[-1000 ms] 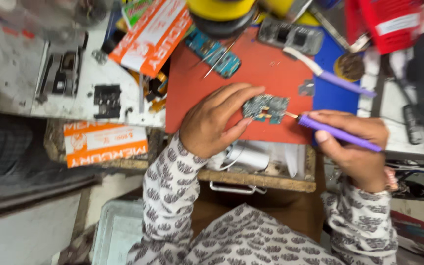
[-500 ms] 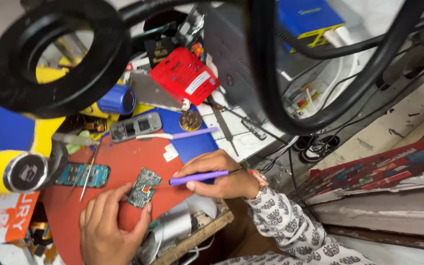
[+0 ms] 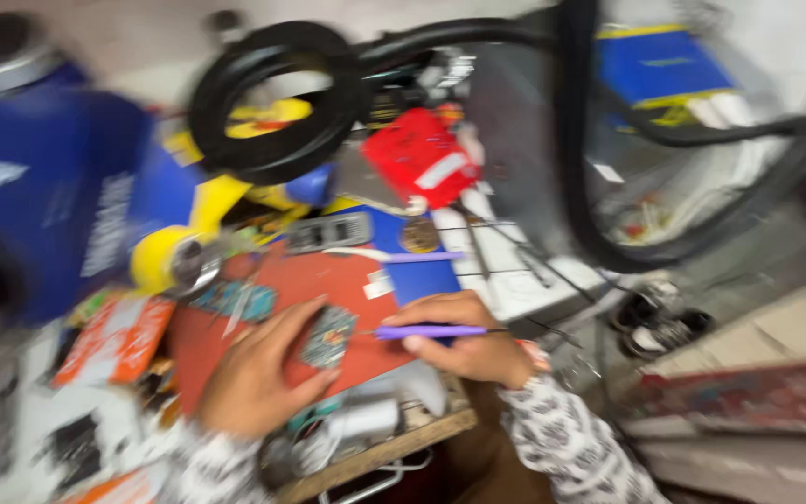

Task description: The person uses a soldering iron to work on a circuit board. They apply flux from a syringe and manipulate the small components on the board with their hands.

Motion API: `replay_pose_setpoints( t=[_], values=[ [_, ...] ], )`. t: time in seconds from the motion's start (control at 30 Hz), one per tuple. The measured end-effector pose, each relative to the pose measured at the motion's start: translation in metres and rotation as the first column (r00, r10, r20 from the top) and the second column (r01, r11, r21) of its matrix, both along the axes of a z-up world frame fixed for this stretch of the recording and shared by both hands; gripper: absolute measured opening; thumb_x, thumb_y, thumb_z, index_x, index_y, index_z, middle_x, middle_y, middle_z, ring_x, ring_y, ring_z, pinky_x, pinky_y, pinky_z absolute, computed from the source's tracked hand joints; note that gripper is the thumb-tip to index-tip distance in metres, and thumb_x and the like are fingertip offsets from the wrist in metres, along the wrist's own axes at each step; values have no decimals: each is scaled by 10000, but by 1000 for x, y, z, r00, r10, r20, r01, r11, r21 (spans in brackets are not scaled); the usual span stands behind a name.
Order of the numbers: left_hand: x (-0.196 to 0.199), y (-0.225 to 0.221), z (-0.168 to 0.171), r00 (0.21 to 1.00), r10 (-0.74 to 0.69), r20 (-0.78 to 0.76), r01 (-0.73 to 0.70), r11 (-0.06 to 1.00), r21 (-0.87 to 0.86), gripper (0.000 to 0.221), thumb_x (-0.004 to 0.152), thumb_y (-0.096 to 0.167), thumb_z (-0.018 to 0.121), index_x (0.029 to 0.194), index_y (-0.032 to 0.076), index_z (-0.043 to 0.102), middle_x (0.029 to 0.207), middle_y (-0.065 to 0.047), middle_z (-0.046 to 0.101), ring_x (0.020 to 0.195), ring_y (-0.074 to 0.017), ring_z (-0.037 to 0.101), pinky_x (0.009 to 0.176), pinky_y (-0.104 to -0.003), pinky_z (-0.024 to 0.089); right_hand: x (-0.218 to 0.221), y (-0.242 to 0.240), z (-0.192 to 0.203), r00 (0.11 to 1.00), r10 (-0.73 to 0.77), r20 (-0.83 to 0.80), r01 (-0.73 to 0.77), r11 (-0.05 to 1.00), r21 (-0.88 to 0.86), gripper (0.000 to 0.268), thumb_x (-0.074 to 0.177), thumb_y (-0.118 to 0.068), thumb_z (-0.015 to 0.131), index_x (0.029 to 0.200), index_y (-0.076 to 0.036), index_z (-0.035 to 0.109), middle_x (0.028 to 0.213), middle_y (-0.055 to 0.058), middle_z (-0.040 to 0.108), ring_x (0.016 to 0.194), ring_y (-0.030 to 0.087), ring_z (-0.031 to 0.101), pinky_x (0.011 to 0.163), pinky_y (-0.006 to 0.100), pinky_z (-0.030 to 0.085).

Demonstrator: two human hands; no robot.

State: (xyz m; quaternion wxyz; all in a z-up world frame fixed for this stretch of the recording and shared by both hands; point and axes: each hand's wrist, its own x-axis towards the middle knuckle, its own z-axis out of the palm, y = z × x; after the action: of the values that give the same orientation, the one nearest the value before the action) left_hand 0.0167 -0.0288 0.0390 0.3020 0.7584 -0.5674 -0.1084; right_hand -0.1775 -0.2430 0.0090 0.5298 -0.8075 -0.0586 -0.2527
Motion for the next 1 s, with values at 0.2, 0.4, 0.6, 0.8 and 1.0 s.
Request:
replay_pose_setpoints(
  t=[0.2,0.4,0.6,0.8,1.0],
  values=[
    [-13,12,-12,989,104,107,-90,988,-128,832,736,441,857,1454,181,525,1456,-36,607,1271,-256,624,1022,-501,439,-6,-4,-13,984,-134,-121,119,985,-122,235,905,-128,681,1102,-42,776,1058,84,817,930,175,787,840,298,606],
    [-12,12,-18,989,62,133,-41,986,-159,866,738,473,793,1513,199,523,1424,-8,664,1260,-215,684,1077,-444,507,-2,-16,-28,975,-189,-118,167,971,-173,314,894,-111,692,1196,-48,749,1103,106,786,1051,171,742,981,287,541],
    [-3,2,-17,982,138,130,-121,984,-132,884,671,596,820,1433,224,569,1381,-27,677,1133,-258,704,932,-446,546,-1,-18,-23,959,-245,-144,214,956,-200,318,893,-104,692,1201,-53,756,1057,109,791,1013,168,750,993,289,537],
    [1,2,-26,974,126,186,-89,977,-195,821,724,568,845,1413,218,569,1325,-53,714,1132,-265,706,947,-433,550,-12,-5,-26,966,-238,-104,228,969,-100,250,966,-81,676,1203,-25,734,1073,101,774,979,138,739,936,246,559],
    [-5,16,-14,992,35,123,-4,969,-245,825,740,350,856,1471,160,524,1348,-48,677,1193,-253,692,994,-424,525,-5,17,8,960,-256,-111,238,959,-154,264,916,-58,721,1175,-8,731,1090,105,768,973,131,744,880,242,569]
  ],
)
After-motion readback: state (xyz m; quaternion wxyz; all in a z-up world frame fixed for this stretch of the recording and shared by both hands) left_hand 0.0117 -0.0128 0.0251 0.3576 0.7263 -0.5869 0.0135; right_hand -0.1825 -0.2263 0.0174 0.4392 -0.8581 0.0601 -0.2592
